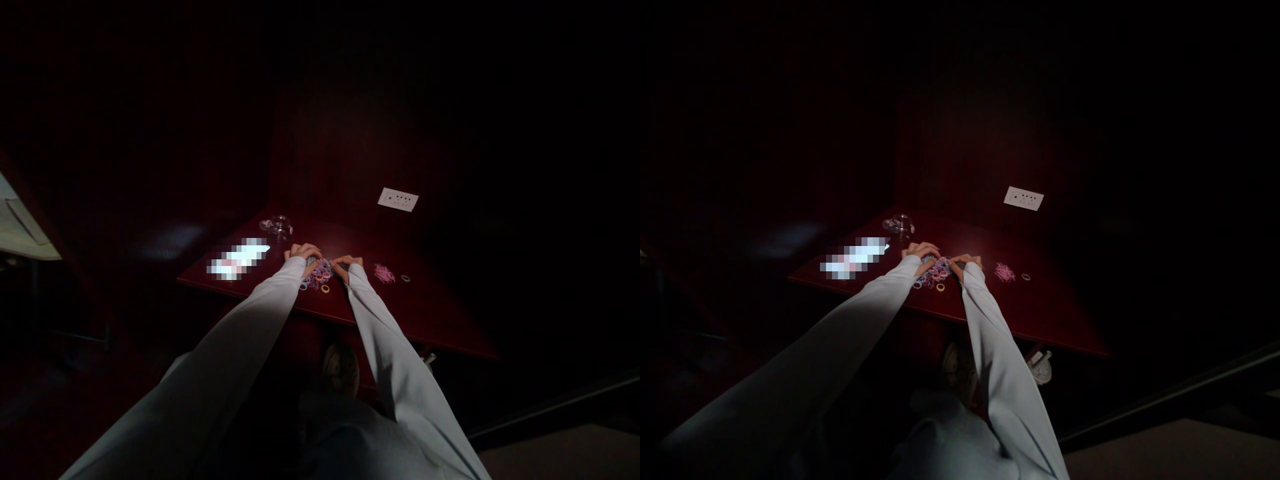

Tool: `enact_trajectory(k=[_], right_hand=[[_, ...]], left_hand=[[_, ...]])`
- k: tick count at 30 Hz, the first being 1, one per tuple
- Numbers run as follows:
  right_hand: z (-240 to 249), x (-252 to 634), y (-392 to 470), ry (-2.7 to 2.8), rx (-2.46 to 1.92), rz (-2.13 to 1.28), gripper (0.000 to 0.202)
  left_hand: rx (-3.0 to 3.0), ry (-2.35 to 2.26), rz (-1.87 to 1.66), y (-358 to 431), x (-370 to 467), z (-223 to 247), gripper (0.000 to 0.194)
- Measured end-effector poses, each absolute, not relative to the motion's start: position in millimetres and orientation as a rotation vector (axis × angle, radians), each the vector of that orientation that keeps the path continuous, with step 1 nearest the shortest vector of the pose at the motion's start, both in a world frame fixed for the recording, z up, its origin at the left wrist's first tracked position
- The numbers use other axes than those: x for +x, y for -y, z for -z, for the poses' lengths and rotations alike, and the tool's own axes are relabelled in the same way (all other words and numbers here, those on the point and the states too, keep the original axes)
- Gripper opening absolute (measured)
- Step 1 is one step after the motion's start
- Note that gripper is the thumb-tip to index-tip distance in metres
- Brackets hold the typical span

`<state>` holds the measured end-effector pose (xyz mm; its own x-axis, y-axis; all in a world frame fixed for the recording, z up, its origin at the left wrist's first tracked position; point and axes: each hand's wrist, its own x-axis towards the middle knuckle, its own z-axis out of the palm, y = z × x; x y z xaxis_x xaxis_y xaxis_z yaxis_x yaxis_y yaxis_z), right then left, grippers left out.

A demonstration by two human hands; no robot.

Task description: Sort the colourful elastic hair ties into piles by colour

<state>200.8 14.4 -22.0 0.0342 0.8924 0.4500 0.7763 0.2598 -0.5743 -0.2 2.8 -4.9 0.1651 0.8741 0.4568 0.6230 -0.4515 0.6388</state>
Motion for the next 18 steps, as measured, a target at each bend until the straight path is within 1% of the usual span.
enact_trajectory(k=[4,9,18], right_hand=[[17,200,-7,1.797,-1.486,-0.217,0.036],[7,197,7,1.855,-1.419,-0.225,0.04],[-4,193,17,1.94,-1.404,-0.233,0.038]], left_hand=[[2.152,-1.443,-1.166,-3,0,6,0.015],[2.142,-1.457,-1.179,-3,2,6,0.01],[2.117,-1.425,-1.175,-2,4,4,0.021]])
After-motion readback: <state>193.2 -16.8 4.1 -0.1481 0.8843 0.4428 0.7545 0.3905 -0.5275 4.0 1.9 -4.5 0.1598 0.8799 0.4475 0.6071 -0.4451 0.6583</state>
